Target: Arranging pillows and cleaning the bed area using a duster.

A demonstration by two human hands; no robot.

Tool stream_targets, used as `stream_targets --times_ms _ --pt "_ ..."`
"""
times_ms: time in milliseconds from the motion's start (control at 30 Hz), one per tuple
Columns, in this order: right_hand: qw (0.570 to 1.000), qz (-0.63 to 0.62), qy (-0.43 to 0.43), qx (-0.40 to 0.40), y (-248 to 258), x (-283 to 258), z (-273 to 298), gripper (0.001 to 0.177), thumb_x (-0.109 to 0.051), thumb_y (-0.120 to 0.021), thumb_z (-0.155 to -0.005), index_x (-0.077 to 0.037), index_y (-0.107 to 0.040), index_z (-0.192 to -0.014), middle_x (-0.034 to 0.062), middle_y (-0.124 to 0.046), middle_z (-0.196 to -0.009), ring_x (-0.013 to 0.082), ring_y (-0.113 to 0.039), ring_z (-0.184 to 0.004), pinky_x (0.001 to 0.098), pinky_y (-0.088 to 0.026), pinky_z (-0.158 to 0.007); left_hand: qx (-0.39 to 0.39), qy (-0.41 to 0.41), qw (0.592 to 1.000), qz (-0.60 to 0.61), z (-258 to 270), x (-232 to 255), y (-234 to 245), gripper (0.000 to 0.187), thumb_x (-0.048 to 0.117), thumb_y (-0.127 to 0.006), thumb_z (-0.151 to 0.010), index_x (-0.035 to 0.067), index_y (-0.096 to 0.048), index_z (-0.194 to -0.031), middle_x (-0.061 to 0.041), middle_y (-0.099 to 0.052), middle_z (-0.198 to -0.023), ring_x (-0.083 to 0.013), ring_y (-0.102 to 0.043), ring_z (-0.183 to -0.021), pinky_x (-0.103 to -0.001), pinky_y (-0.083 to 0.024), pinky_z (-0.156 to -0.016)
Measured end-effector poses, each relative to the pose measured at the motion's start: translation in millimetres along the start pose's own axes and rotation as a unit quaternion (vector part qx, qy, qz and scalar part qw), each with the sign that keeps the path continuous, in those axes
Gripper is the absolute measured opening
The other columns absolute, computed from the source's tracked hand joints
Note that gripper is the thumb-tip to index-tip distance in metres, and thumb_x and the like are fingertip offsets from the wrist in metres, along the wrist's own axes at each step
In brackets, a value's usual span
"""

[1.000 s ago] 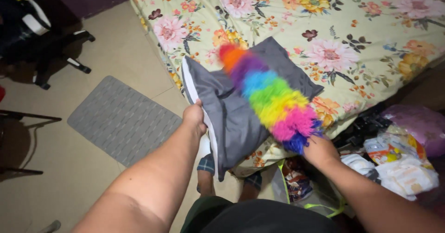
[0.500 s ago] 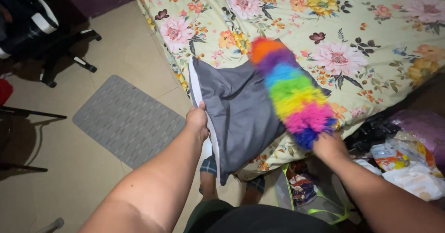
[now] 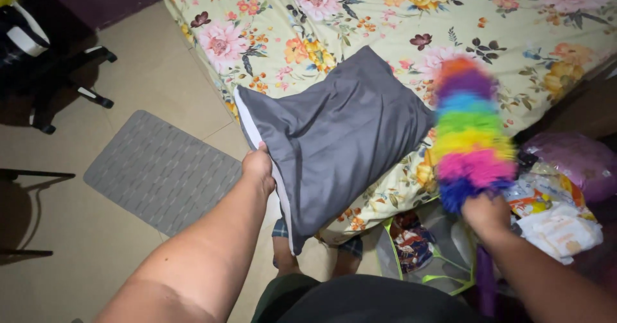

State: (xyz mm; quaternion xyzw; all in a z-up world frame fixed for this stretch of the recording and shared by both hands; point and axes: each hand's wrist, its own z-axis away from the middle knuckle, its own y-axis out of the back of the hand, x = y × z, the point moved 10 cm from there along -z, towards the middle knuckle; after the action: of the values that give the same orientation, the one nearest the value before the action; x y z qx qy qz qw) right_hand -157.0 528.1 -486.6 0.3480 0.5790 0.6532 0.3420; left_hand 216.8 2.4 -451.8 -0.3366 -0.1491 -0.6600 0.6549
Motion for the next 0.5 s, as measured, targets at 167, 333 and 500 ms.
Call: stream_targets --times_ms 167,333,500 --pt "0.999 0.013 0.03 0.019 -6.1 5.8 14.6 0.029 -0.025 -0.056 -0.087 -0.007 -0.077 -0.097 0.0172 -0.074 -0.109 0.0391 -0.069 -0.105 0.0482 -0.054 -0.098 0.006 0.008 0.999 0.03 -0.1 -6.3 0.6 0.031 0.029 -0.051 -0.105 0.007 -0.055 -0.127 -0.015 -0.069 -0.121 -0.0332 -0.069 -0.105 -0.057 -0.057 -0.09" --pt "0.988 0.006 0.141 0.054 4.5 -7.5 34.8 0.03 -0.021 -0.053 -0.083 -0.008 -0.077 -0.096 0.0155 -0.075 -0.105 0.0385 -0.07 -0.103 0.0492 -0.055 -0.093 -0.003 -0.002 0.999 0.044 -6.1 -4.9 -2.6 0.03 0.027 -0.049 -0.106 0.008 -0.054 -0.128 -0.015 -0.069 -0.122 -0.0338 -0.069 -0.106 -0.058 -0.056 -0.091" --pt "0.992 0.067 -0.062 -0.086 16.5 22.4 26.2 0.034 -0.027 -0.053 -0.092 -0.008 -0.079 -0.102 0.019 -0.074 -0.115 0.0375 -0.071 -0.107 0.0479 -0.055 -0.097 -0.001 -0.006 1.0 -0.008 2.7 -0.8 -7.9 0.031 0.028 -0.049 -0.106 0.007 -0.055 -0.129 -0.016 -0.069 -0.122 -0.0331 -0.069 -0.105 -0.058 -0.056 -0.09"
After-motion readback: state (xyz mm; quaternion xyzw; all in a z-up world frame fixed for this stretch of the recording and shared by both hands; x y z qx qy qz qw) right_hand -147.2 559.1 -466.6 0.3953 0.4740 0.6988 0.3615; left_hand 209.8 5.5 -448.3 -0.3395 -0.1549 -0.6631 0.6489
